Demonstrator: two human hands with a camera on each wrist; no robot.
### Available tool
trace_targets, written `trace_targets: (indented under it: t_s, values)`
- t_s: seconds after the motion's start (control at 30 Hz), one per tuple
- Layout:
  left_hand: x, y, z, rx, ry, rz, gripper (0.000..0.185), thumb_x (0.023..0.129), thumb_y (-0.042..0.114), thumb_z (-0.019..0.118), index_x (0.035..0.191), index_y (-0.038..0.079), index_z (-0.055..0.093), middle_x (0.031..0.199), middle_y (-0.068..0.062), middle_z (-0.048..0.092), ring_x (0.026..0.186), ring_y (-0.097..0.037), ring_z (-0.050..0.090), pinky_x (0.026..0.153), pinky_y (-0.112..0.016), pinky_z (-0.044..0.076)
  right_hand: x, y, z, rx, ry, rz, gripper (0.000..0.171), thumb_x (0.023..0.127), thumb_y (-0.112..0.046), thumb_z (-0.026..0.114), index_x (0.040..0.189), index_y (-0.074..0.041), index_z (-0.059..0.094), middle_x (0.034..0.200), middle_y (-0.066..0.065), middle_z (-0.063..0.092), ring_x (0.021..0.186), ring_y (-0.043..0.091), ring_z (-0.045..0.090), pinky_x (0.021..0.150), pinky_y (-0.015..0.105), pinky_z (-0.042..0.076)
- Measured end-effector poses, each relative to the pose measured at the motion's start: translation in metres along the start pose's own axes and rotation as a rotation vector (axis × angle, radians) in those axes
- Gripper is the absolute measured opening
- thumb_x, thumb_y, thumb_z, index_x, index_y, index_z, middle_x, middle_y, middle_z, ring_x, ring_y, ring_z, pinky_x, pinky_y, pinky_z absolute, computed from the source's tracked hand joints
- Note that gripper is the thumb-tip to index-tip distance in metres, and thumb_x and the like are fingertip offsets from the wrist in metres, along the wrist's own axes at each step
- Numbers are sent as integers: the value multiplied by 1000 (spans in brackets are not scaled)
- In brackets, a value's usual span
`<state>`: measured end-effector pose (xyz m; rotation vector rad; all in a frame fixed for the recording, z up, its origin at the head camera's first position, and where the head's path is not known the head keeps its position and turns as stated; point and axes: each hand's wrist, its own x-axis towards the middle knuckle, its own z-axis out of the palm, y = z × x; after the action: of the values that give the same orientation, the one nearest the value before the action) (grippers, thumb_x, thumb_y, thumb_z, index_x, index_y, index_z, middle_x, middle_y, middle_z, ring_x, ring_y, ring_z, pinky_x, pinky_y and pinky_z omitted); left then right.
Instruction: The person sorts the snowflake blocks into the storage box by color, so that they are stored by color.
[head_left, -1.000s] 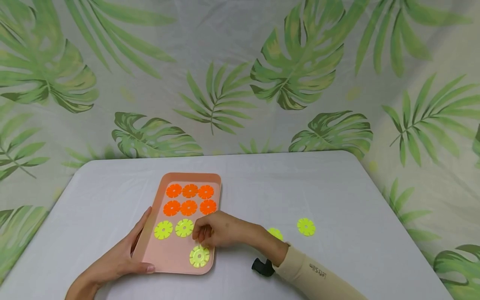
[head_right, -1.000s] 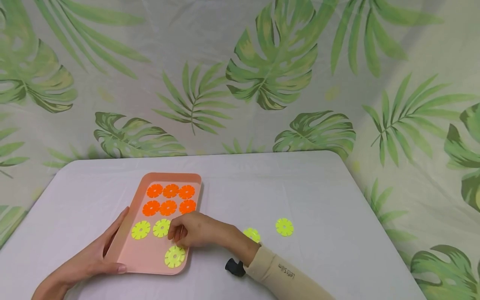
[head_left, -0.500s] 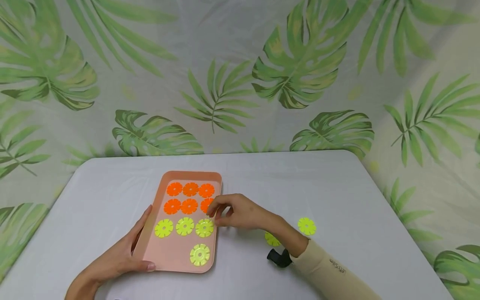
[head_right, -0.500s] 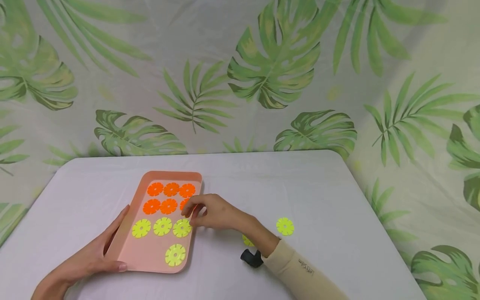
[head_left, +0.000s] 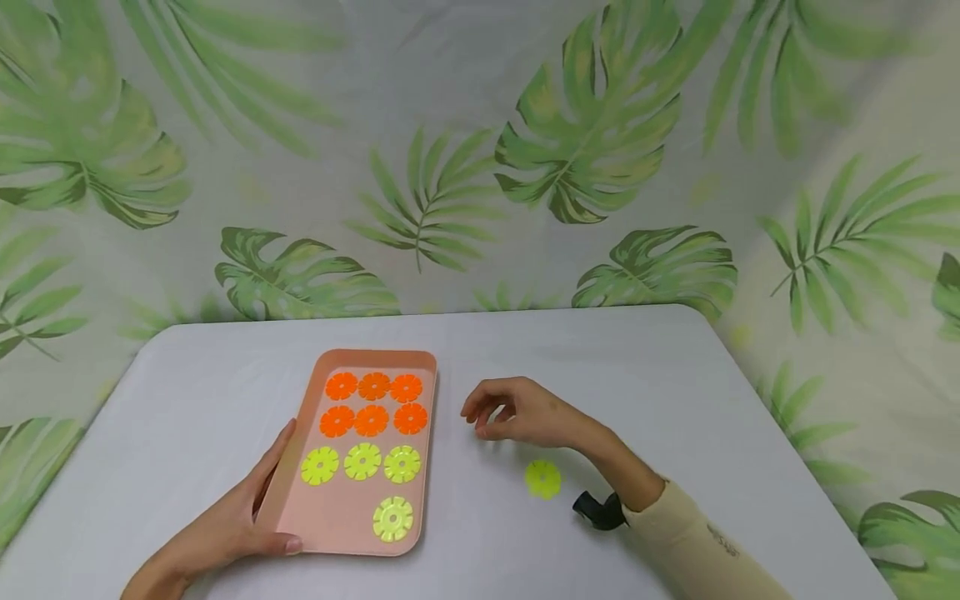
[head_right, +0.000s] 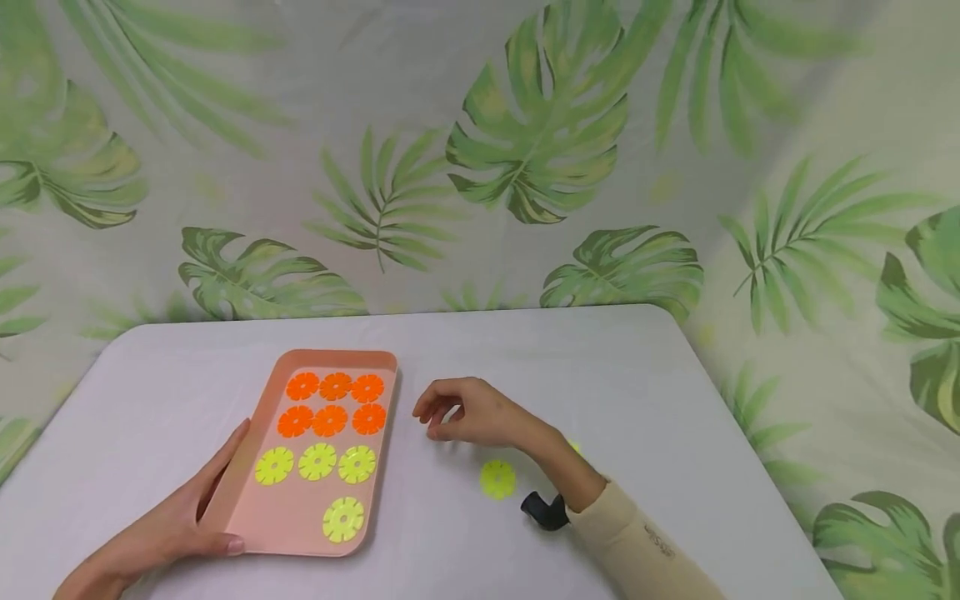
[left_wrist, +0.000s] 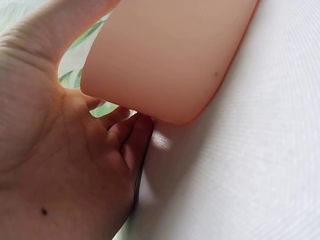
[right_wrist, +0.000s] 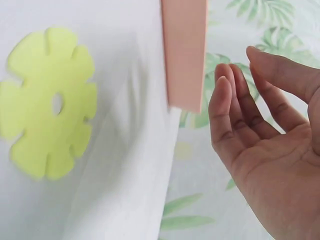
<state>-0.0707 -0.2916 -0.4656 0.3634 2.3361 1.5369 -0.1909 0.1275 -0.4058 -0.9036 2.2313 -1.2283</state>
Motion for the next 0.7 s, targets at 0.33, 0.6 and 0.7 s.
trace_targets:
  t_s: [0.33, 0.6, 0.7]
  values:
    - [-3, 2, 1, -12, -4, -6, 127, 81, 10, 85, 167, 40, -4, 175, -20, 2, 133, 20, 32, 99, -4, 32, -22, 24, -15, -24, -7, 29, 29, 95, -9, 74, 122, -3, 68, 119, 17, 71, 103, 17, 67, 91, 31, 57]
    - [-3, 4, 2, -13, -5, -45, 126, 82, 13, 85, 166, 44, -3, 175, -18, 3, 132, 20, 33, 98, -5, 34, -38, 38, -23, -26, -4, 79, 33, 92, -9, 77, 123, -7, 69, 120, 15, 71, 108, 25, 66, 91, 31, 56]
    - [-3, 4, 2, -18, -7, -36, 126, 82, 12, 84, 166, 43, -3, 175, -18, 3, 132, 18, 34, 98, -6, 34, -41, 41, -25, -29, -6, 89, 33, 91, -8, 78, 123, -6, 69, 120, 15, 71, 110, 29, 66, 90, 30, 55]
